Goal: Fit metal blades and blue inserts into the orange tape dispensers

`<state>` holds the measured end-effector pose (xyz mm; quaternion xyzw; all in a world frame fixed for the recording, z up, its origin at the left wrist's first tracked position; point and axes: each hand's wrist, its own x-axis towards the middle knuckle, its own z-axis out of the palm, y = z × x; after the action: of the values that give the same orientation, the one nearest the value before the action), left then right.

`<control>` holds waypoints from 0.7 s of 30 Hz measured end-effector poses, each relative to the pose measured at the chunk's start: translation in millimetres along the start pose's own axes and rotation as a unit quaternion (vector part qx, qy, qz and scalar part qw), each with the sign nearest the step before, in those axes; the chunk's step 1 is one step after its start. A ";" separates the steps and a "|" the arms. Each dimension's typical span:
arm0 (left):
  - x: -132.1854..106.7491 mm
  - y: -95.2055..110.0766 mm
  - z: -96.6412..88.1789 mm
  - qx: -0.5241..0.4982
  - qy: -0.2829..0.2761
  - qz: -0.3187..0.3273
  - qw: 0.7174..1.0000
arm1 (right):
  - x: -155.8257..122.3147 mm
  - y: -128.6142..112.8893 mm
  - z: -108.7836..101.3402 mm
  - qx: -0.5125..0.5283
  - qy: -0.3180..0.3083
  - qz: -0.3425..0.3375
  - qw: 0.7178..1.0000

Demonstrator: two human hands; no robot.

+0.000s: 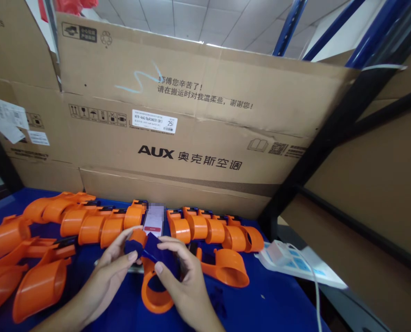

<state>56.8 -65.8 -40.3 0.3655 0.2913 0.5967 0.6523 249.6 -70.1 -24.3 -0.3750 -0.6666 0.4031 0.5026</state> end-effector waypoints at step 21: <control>-1.7 0.5 -10.4 0.061 -0.003 0.056 0.997 | -8.6 7.3 -0.2 -0.325 0.012 -0.175 0.929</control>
<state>47.7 -66.1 -45.9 0.4222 0.3037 0.6124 0.5954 252.3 -74.9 -34.2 -0.4002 -0.8099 0.0651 0.4239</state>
